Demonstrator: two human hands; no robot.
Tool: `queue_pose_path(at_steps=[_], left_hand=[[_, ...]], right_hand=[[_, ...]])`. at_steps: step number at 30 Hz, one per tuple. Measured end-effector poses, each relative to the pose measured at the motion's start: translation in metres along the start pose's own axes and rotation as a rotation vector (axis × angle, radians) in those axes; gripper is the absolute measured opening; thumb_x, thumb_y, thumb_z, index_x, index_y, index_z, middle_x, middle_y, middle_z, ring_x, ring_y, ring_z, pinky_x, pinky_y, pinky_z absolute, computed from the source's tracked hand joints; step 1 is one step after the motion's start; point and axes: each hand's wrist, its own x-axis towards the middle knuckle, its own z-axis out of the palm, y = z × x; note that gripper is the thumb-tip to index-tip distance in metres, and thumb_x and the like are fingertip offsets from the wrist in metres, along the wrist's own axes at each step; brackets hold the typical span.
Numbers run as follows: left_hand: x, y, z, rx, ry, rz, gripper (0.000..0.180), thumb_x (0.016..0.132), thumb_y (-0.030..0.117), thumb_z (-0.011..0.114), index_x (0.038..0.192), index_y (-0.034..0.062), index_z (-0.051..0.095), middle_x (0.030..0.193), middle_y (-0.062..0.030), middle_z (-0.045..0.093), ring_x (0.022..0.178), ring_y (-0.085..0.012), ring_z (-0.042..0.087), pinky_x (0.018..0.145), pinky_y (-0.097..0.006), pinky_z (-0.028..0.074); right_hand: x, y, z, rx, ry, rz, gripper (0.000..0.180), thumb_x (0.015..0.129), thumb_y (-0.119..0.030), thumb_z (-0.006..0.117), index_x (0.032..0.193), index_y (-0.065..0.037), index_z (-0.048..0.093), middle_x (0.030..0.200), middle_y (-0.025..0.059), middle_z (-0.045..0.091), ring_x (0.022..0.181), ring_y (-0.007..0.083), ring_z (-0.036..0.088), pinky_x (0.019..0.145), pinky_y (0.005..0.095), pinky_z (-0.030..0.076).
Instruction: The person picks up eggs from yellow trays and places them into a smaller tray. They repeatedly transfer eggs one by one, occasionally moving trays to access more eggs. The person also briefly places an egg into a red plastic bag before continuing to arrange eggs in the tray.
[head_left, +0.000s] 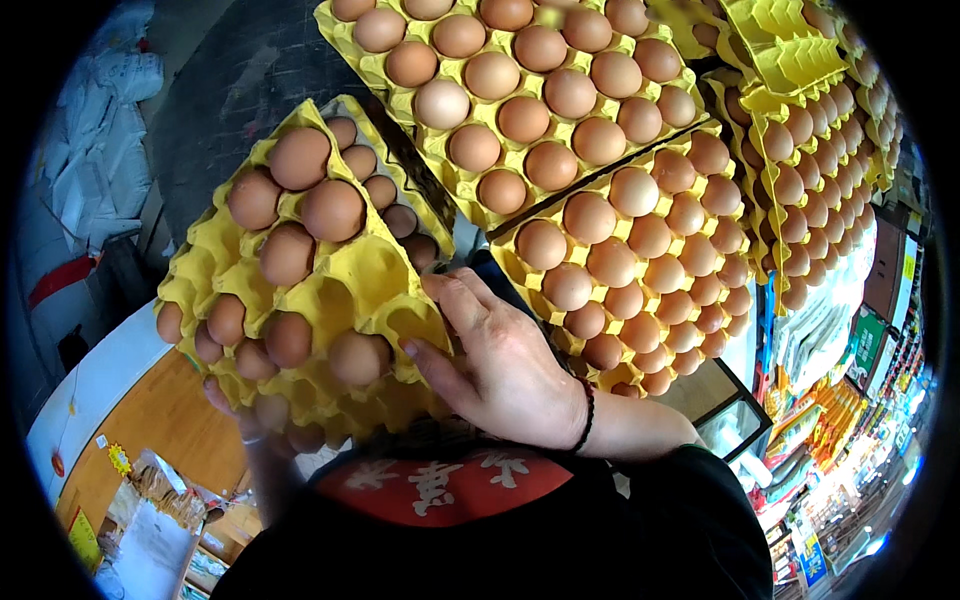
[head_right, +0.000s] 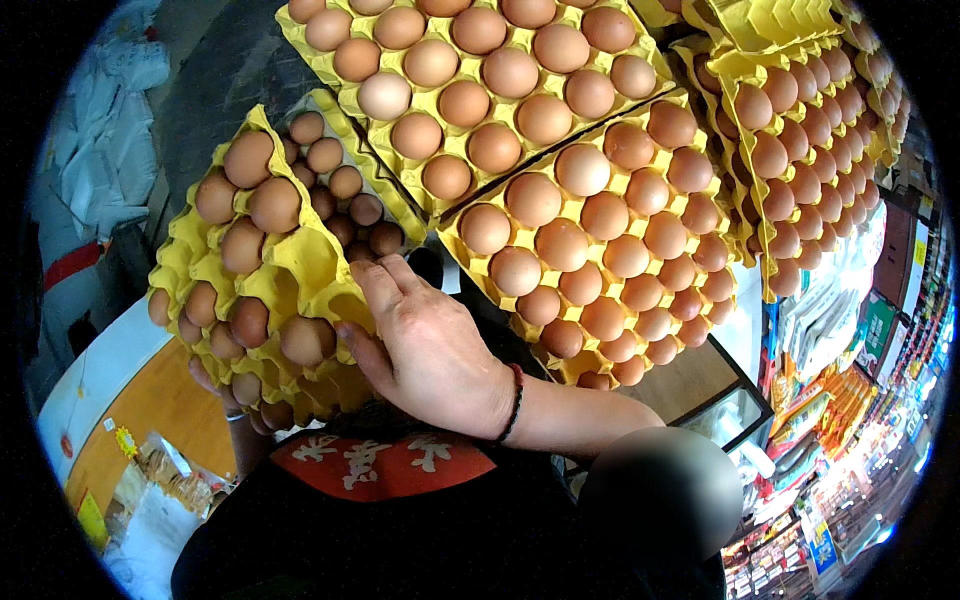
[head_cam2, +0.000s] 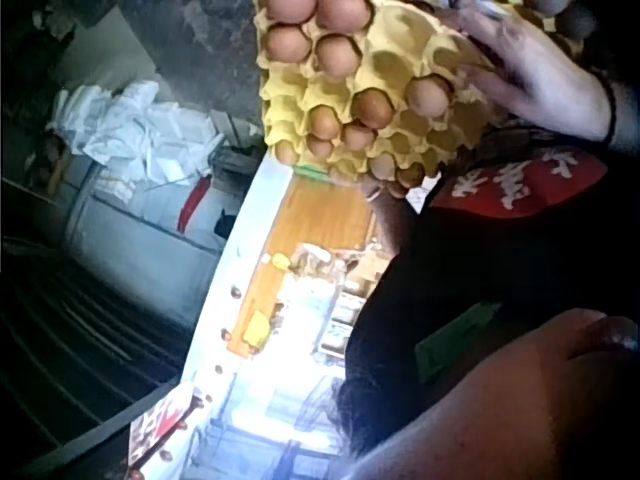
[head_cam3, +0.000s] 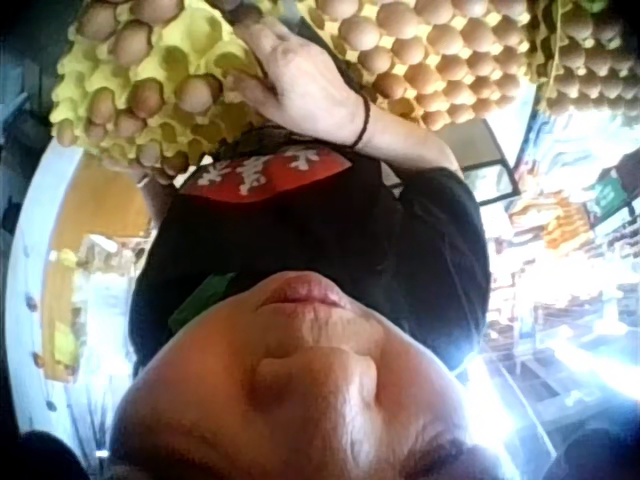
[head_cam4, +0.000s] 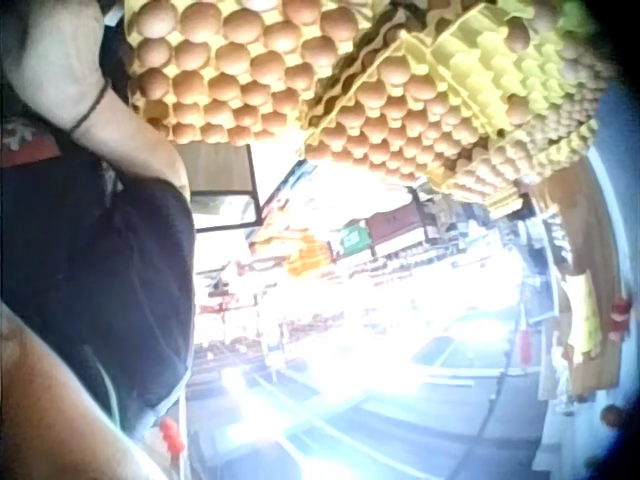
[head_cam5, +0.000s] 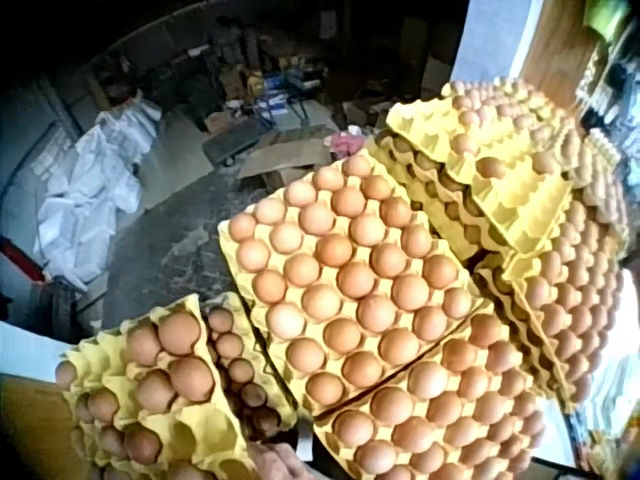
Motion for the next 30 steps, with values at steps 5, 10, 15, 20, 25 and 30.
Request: queue_pose_path(at_steps=[5,10,15,20,25,30], left_hand=[[0.011,0.004,-0.001,0.000,0.003,-0.008,0.057,0.094,0.042,0.041,0.138,0.0055,0.041,0.133,-0.0102,0.049,0.121,-0.0232,0.048,0.102,-0.037,0.038],[0.020,0.008,0.008,0.002,-0.011,-0.002,0.058,0.093,0.043,0.042,0.138,0.0055,0.041,0.133,-0.0102,0.049,0.121,-0.0234,0.048,0.102,-0.038,0.038],[0.031,0.011,0.019,0.010,-0.030,-0.006,0.059,0.092,0.043,0.042,0.138,0.0055,0.042,0.133,-0.0102,0.049,0.121,-0.0236,0.048,0.102,-0.038,0.038],[0.037,0.017,0.032,0.028,-0.042,-0.004,0.059,0.092,0.043,0.043,0.137,0.0055,0.042,0.133,-0.0103,0.049,0.121,-0.0238,0.048,0.101,-0.038,0.039],[0.039,0.018,0.047,0.031,-0.054,-0.001,0.060,0.091,0.044,0.043,0.137,0.0055,0.042,0.133,-0.0103,0.049,0.120,-0.0240,0.048,0.101,-0.038,0.039],[0.043,0.012,0.064,0.030,-0.081,-0.015,0.061,0.090,0.044,0.044,0.137,0.0055,0.042,0.133,-0.0103,0.049,0.120,-0.0243,0.048,0.101,-0.038,0.039]], right_hand=[[0.000,0.000,0.000,0.032,0.078,0.025,0.043,0.084,-0.008,0.066,0.120,0.004,0.045,0.102,0.0213,0.053,0.087,0.0393,0.057,0.074,0.0403,0.049],[0.007,-0.002,-0.013,-0.012,0.120,-0.011,0.039,0.086,-0.013,0.063,0.117,0.006,0.048,0.104,0.0240,0.055,0.087,0.0421,0.060,0.070,0.0446,0.051],[0.010,-0.008,-0.025,0.013,0.112,0.066,0.040,0.087,-0.014,0.062,0.118,0.006,0.048,0.105,0.0241,0.055,0.088,0.0420,0.060,0.071,0.0449,0.052],[0.015,-0.012,-0.041,-0.023,0.111,0.045,0.040,0.087,-0.014,0.063,0.118,0.006,0.048,0.103,0.0224,0.055,0.087,0.0387,0.060,0.070,0.0425,0.051],[0.017,-0.014,-0.055,-0.047,0.107,0.062,0.041,0.087,-0.014,0.065,0.119,0.005,0.050,0.097,0.0175,0.056,0.079,0.0293,0.061,0.065,0.0365,0.049],[0.017,-0.008,-0.070,0.015,0.148,0.074,0.039,0.088,-0.015,0.062,0.117,0.007,0.049,0.105,0.0244,0.056,0.090,0.0406,0.060,0.073,0.0444,0.052]])
